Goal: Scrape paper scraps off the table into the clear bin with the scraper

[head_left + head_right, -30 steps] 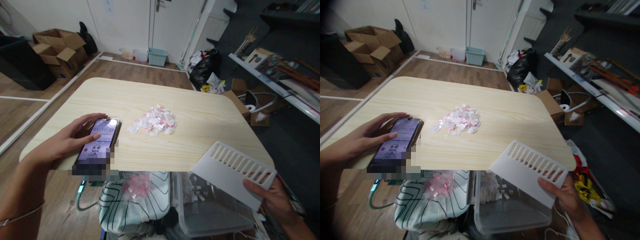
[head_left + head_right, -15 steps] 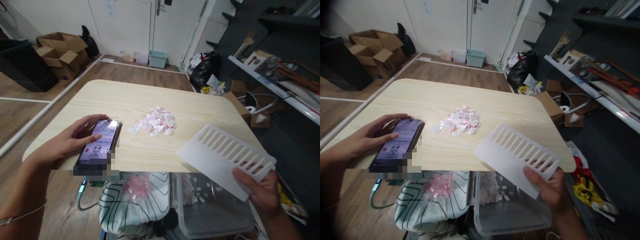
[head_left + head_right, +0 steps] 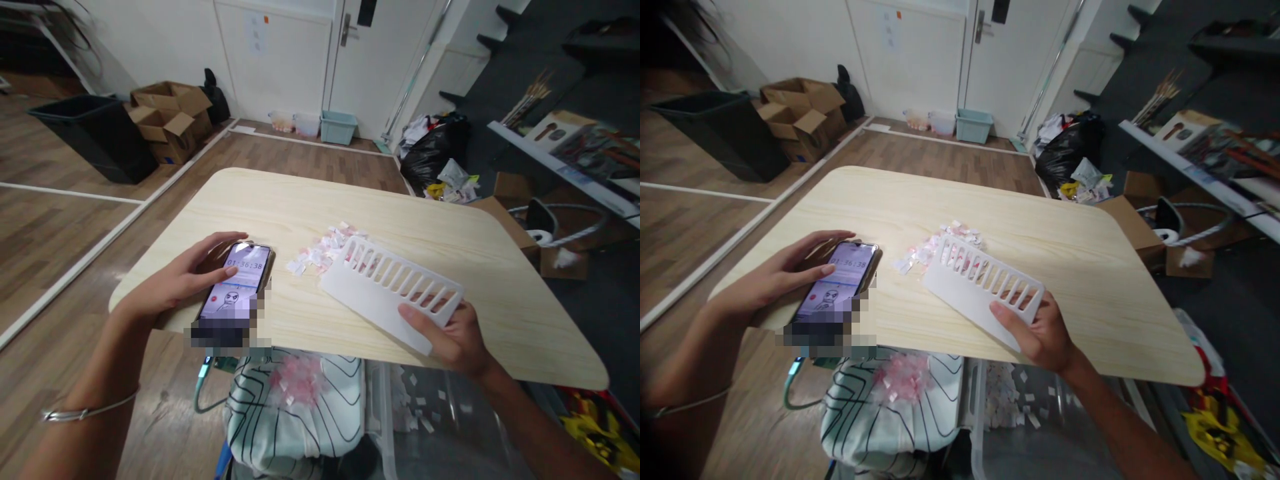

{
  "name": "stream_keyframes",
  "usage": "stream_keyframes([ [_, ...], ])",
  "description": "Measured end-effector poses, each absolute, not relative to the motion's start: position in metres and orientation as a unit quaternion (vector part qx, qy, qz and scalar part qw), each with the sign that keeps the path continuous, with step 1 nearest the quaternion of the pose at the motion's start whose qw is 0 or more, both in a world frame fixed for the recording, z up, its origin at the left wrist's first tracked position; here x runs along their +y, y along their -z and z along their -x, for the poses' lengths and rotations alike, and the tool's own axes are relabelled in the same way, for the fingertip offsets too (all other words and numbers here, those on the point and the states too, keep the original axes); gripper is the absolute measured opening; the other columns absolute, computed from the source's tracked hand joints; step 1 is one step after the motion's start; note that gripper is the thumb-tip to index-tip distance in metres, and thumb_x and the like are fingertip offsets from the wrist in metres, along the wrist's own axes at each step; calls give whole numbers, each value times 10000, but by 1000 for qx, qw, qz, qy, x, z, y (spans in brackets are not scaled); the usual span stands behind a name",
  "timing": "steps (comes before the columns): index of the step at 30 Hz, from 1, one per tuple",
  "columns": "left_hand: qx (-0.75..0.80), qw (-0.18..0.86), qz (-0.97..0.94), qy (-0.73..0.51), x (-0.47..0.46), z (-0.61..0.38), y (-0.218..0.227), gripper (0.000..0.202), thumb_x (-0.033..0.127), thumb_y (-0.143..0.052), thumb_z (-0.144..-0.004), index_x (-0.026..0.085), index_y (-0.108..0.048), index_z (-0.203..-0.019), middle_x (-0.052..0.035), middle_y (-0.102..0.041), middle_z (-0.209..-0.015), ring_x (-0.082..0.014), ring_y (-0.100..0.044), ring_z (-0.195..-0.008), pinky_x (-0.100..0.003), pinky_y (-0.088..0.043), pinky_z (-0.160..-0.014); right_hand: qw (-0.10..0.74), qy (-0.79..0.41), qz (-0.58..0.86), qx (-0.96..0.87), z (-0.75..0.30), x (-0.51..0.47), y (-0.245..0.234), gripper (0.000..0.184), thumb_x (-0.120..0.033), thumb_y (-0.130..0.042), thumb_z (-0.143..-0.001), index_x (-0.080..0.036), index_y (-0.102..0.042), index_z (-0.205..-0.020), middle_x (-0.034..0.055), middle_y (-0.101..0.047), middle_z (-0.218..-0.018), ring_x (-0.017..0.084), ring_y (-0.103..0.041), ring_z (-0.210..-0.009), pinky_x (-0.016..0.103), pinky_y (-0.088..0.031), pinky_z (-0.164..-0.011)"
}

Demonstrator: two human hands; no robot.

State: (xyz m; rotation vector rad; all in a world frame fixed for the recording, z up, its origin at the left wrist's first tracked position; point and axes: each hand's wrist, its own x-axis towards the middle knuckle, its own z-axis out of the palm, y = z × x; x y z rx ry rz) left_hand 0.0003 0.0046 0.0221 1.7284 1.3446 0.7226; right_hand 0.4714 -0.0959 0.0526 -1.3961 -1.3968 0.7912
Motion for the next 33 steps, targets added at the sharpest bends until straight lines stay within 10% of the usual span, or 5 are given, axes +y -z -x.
stream_keyframes([
  [11, 525, 417, -675, -309, 6, 5, -12, 943, 845, -972, -1021, 278, -797, -1754, -186, -772, -1880, -487, -717, -1755, -527, -653, -1445, 430, -315, 451, -716, -491, -64, -51, 332, -500, -1000, -1103, -293, -934, -852, 50, -898, -784, 248, -831, -623, 321, -704, -589],
  [33, 525, 413, -678, -308, 4, 7, -17, 865, 791, -992, -1035, 316, -826, -1739, -158, -803, -1851, -470, -744, -1732, -533, -677, -1419, 379, -461, 399, -696, -481, -40, -50, 435, -649, -1062, -1030, -268, -949, -853, 48, -822, -741, 211, -715, -624, 318, -569, -566],
])
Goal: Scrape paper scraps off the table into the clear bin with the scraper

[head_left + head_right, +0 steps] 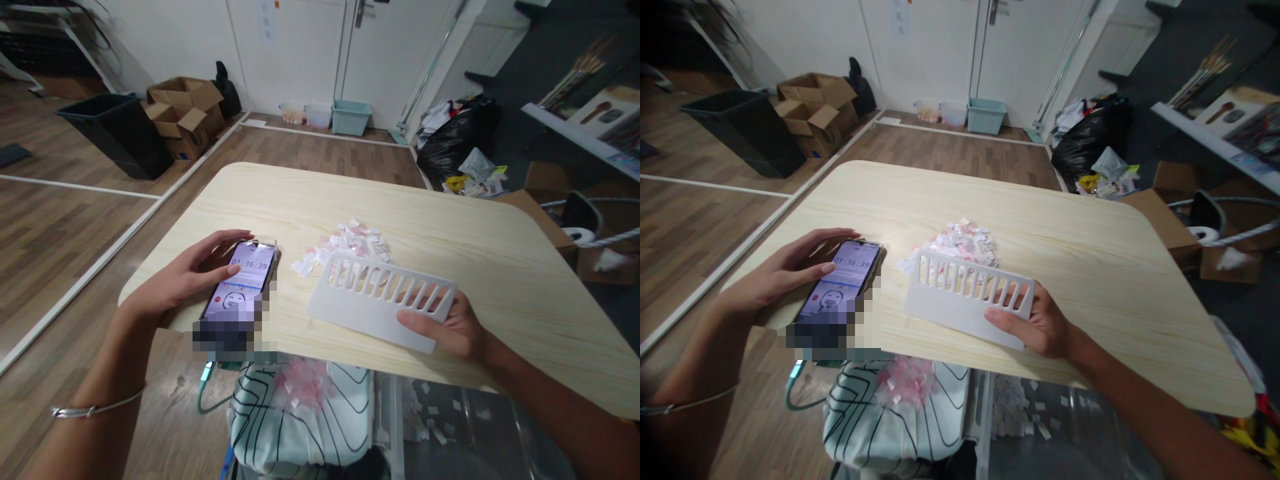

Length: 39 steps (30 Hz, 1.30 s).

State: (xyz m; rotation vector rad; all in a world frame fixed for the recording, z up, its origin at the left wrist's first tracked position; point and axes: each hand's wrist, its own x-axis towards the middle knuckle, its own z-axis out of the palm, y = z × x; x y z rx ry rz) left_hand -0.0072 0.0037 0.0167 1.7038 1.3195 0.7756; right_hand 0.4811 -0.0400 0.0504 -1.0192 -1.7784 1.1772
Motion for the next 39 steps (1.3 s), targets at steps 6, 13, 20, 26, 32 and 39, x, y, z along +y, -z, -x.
stream_keyframes([
  [6, 532, 423, -671, -297, 3, 8, -19, 846, 776, -978, -1053, 331, -819, -1754, -158, -808, -1843, -460, -795, -1671, -475, -752, -1310, 344, -471, 415, -699, -489, -44, -47, 436, -655, -1021, -1051, -271, -942, -861, 49, -801, -751, 232, -709, -651, 348, -587, -597],
  [13, 538, 405, -680, -291, 2, 7, -22, 863, 810, -962, -1052, 326, -820, -1753, -157, -798, -1859, -474, -752, -1729, -506, -712, -1379, 300, -493, 413, -705, -501, -43, -40, 448, -644, -1047, -1031, -264, -886, -854, 19, -706, -711, 238, -674, -673, 364, -605, -642],
  [20, 538, 410, -677, -291, 2, 5, -23, 866, 802, -959, -1053, 311, -811, -1751, -166, -794, -1861, -476, -742, -1734, -532, -684, -1414, 235, -554, 345, -720, -494, -39, -49, 587, -701, -912, -1154, -234, -772, -826, -24, -645, -727, 155, -577, -660, 283, -510, -614],
  [26, 523, 431, -659, -326, 2, 2, -18, 864, 787, -1019, -1012, 319, -840, -1715, -164, -822, -1826, -478, -762, -1698, -542, -696, -1396, 196, -594, 304, -718, -493, -39, -49, 584, -691, -886, -1167, -243, -747, -820, -42, -579, -687, 132, -503, -592, 263, -423, -538],
  [32, 525, 415, -671, -320, 1, 0, -19, 856, 801, -982, -1032, 325, -829, -1726, -154, -835, -1805, -466, -777, -1668, -499, -732, -1331, 345, -540, 431, -636, -488, -37, -47, 469, -672, -1050, -1004, -246, -890, -889, 32, -809, -781, 196, -713, -667, 289, -595, -596],
  [39, 528, 404, -683, -302, 3, 3, -20, 879, 825, -953, -1052, 306, -804, -1745, -174, -818, -1822, -473, -774, -1679, -513, -733, -1339, 418, -423, 459, -660, -467, -31, -51, 270, -491, -1046, -983, -273, -918, -887, 48, -876, -806, 310, -910, -898, 413, -795, -871],
])
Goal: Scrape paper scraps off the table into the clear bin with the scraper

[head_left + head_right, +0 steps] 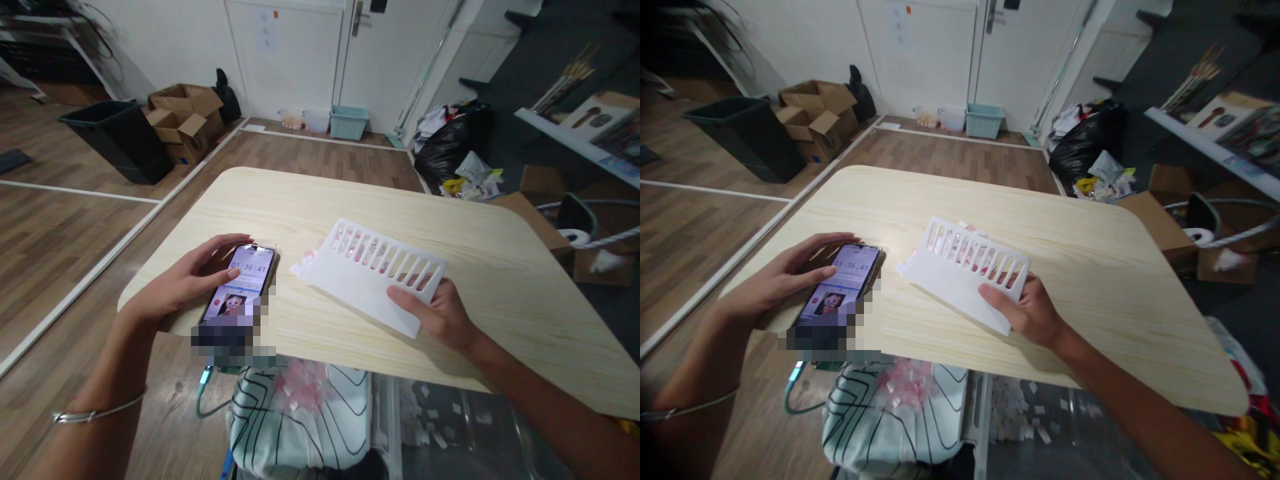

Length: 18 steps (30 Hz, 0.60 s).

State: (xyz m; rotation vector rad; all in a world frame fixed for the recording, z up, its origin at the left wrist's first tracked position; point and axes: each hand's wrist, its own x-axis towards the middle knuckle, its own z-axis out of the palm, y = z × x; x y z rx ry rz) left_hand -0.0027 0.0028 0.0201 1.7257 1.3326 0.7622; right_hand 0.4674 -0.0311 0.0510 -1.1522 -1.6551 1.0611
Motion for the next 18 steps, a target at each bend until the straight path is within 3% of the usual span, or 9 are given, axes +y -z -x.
stream_keyframes([
  [5, 530, 420, -667, -314, 2, 3, -18, 890, 818, -991, -1023, 310, -817, -1733, -175, -814, -1829, -483, -787, -1661, -508, -756, -1306, 390, -422, 413, -707, -460, -28, -52, 235, -502, -1002, -1044, -271, -982, -1008, 82, -971, -989, 302, -927, -964, 447, -808, -992],
  [8, 531, 431, -658, -316, 1, -1, -21, 899, 816, -994, -1019, 315, -811, -1743, -172, -809, -1838, -481, -797, -1647, -490, -779, -1262, 354, -467, 393, -709, -471, -33, -51, 259, -513, -1021, -1048, -254, -998, -1052, 85, -967, -995, 262, -881, -867, 350, -758, -810],
  [11, 532, 434, -658, -309, 0, -4, -25, 894, 816, -991, -1025, 318, -809, -1745, -167, -804, -1848, -474, -798, -1648, -480, -776, -1264, 319, -530, 400, -676, -487, -39, -48, 379, -608, -1023, -1056, -235, -985, -1003, 56, -891, -859, 204, -755, -700, 283, -628, -625],
  [18, 528, 424, -669, -308, 2, -1, -26, 901, 840, -978, -1023, 311, -815, -1735, -167, -823, -1819, -470, -817, -1610, -465, -787, -1230, 343, -539, 461, -616, -500, -33, -41, 543, -728, -1100, -927, -227, -911, -833, 42, -797, -733, 186, -659, -616, 279, -518, -527],
])
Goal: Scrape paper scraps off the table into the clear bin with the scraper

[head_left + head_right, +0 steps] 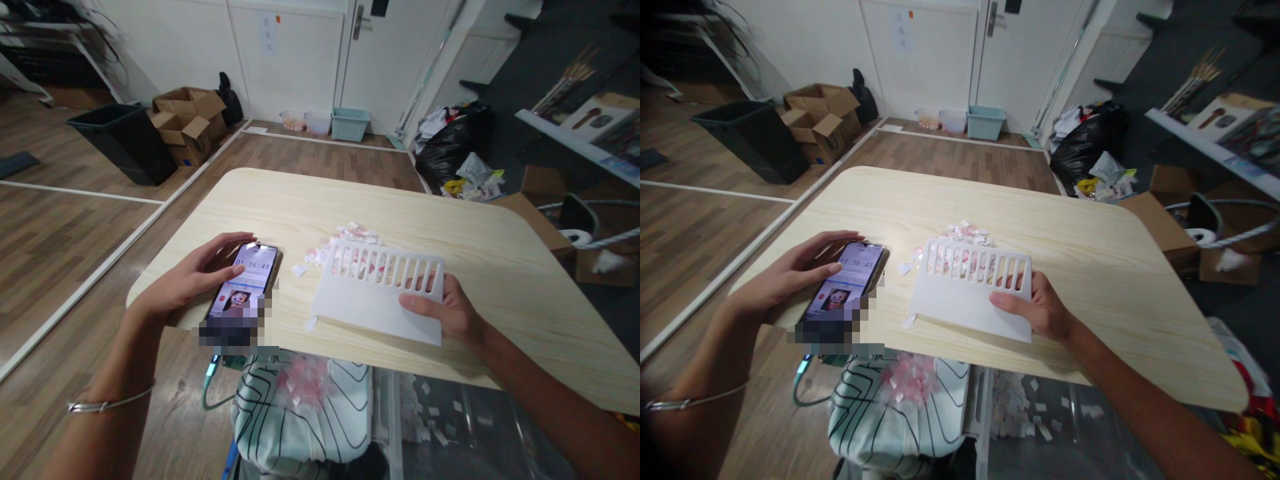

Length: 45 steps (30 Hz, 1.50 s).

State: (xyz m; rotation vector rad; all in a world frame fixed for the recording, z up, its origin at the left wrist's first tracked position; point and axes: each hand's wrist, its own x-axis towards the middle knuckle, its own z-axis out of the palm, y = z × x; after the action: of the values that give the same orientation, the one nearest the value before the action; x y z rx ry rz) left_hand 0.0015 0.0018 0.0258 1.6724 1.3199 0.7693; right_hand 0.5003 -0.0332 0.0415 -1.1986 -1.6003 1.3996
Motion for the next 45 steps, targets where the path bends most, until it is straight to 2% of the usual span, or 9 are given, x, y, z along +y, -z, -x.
stream_keyframes([
  [9, 524, 430, -663, -316, 2, -1, -22, 889, 825, -991, -1027, 313, -827, -1736, -169, -831, -1803, -472, -818, -1601, -498, -776, -1264, 302, -544, 427, -656, -497, -33, -44, 483, -704, -1024, -1028, -224, -992, -985, 113, -940, -928, 282, -892, -835, 335, -726, -715],
  [14, 523, 415, -676, -313, 2, 2, -19, 888, 845, -971, -1037, 323, -828, -1741, -167, -829, -1808, -477, -813, -1608, -497, -784, -1250, 355, -498, 464, -641, -502, -36, -51, 486, -697, -1109, -902, -236, -959, -926, 78, -910, -843, 252, -811, -694, 315, -648, -597],
  [17, 528, 416, -672, -311, 3, 4, -19, 889, 853, -973, -1031, 326, -830, -1733, -170, -817, -1826, -481, -808, -1621, -484, -787, -1238, 367, -473, 510, -618, -518, -46, -52, 476, -689, -1099, -935, -255, -924, -848, 56, -852, -760, 233, -720, -598, 323, -574, -516],
  [23, 533, 420, -668, -306, 3, 6, -17, 883, 840, -981, -1023, 340, -832, -1735, -172, -804, -1845, -489, -784, -1671, -499, -766, -1289, 396, -443, 558, -579, -547, -69, -46, 610, -865, -1057, -914, -290, -903, -776, 72, -796, -692, 262, -676, -556, 372, -548, -467],
  [28, 528, 423, -671, -302, 3, 8, -17, 875, 811, -987, -1032, 330, -820, -1744, -157, -793, -1868, -477, -751, -1728, -501, -700, -1393, 396, -436, 576, -567, -550, -80, -49, 495, -690, -1123, -941, -269, -921, -776, 97, -825, -738, 273, -732, -636, 370, -595, -561],
  [32, 521, 420, -683, -293, 2, 9, -17, 877, 763, -972, -1064, 294, -788, -1782, -78, -780, -1887, -454, -695, -1792, -449, -568, -1507, 422, -414, 601, -538, -553, -95, -49, 467, -647, -1153, -916, -264, -928, -774, 102, -832, -760, 264, -732, -668, 364, -600, -588],
  [37, 527, 420, -683, -280, 4, 10, -14, 949, 784, -942, -1053, 269, -741, -1826, -169, -691, -1971, -501, -641, -1836, -567, -541, -1541, 454, -346, 690, -446, -578, -121, -49, 468, -582, -1230, -629, -276, -895, -739, 79, -872, -802, 294, -807, -735, 366, -694, -645],
  [41, 532, 414, -691, -260, 6, 13, -14, 944, 769, -932, -1051, 292, -729, -1840, -195, -659, -1991, -522, -606, -1861, -632, -524, -1549, 445, -345, 756, -335, -612, -144, -58, 501, -376, -1199, -328, -318, -828, -659, 41, -819, -693, 314, -798, -617, 425, -743, -610],
  [45, 534, 406, -697, -255, 6, 14, -13, 942, 772, -952, -1019, 303, -749, -1810, -197, -676, -1968, -547, -629, -1825, -642, -584, -1501, 469, -271, 787, -297, -635, -165, -61, 443, -352, -1109, -336, -353, -821, -673, 76, -831, -695, 348, -792, -541, 475, -731, -542],
])
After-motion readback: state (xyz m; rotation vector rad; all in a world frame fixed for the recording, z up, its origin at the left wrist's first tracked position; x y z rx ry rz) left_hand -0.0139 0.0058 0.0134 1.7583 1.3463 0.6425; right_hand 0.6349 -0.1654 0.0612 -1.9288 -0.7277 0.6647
